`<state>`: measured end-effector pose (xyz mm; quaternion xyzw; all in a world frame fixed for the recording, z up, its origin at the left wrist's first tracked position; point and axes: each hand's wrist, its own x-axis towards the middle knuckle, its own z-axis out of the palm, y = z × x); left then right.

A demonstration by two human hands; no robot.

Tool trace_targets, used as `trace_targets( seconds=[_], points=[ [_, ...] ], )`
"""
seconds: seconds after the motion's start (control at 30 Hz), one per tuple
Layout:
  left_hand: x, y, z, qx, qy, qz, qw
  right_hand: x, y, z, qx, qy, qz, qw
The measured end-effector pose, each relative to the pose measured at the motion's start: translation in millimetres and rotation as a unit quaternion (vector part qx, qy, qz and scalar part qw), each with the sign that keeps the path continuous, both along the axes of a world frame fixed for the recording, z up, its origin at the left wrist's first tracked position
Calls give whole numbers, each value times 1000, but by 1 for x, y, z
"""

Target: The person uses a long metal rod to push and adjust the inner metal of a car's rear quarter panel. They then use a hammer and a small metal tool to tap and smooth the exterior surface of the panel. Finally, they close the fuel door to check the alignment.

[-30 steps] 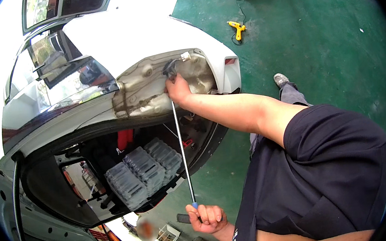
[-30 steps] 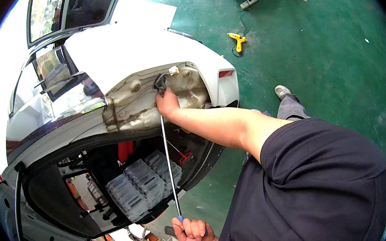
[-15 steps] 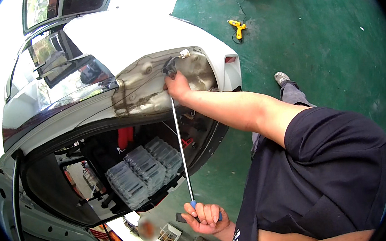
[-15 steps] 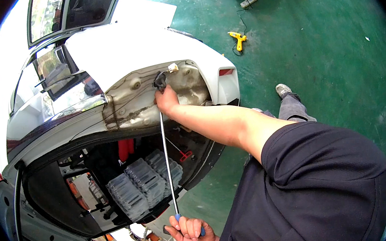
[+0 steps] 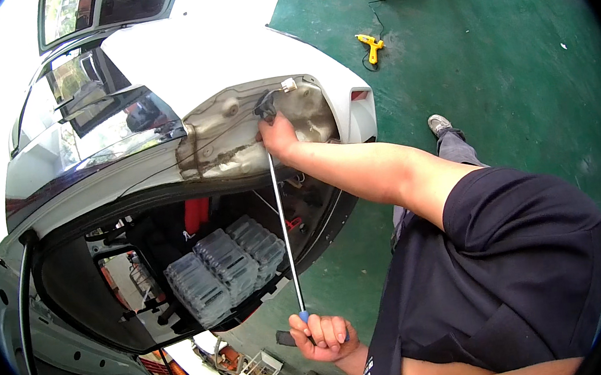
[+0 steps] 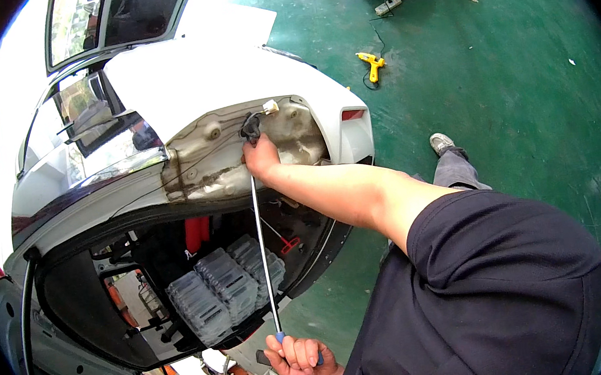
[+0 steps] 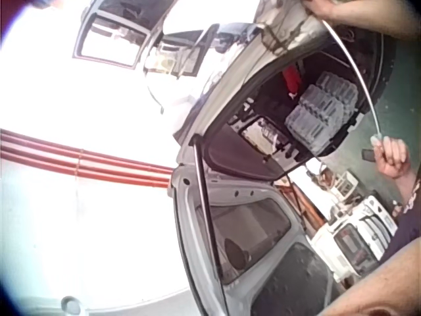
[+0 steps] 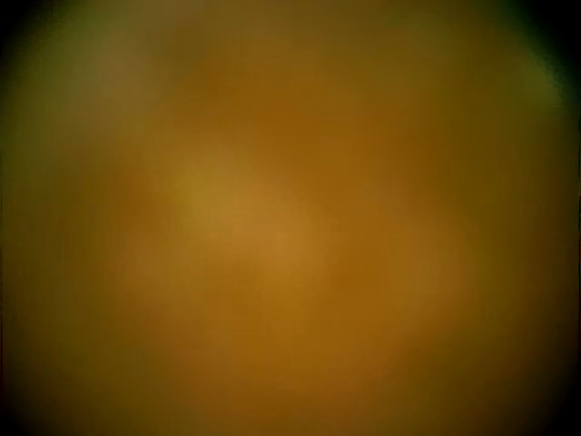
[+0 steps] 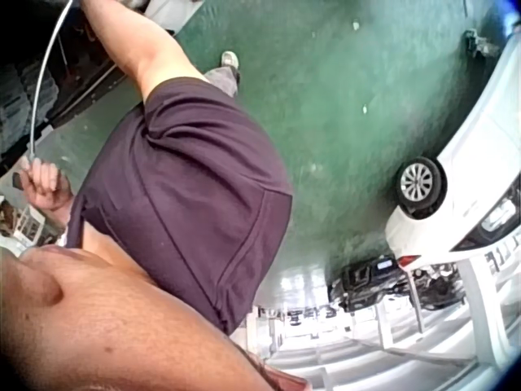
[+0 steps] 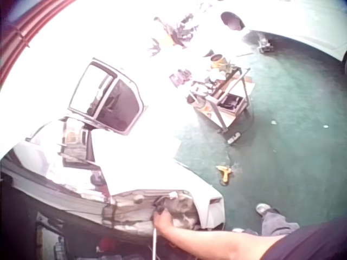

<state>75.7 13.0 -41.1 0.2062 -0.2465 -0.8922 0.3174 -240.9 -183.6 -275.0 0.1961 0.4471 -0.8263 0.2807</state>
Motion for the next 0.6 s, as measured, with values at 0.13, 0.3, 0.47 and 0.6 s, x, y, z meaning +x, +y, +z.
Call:
trace_targets(
  seconds=[0.13, 0.3, 0.47, 0.6],
  points=[
    [-9, 10, 2, -6, -8, 16, 1000, -2, 4, 3, -8, -21, 9, 1000],
    [-10, 10, 2, 1, -7, 24, 1000, -3, 4, 4, -19, -18, -3, 1000],
    [-3, 6, -3, 6, -16, 15, 1000, -2, 1, -2, -28, -10, -3, 1000],
    [7, -10, -4, -16, -40, -12, 999, -1, -3, -3, -15, -7, 0, 1000]
  ],
)
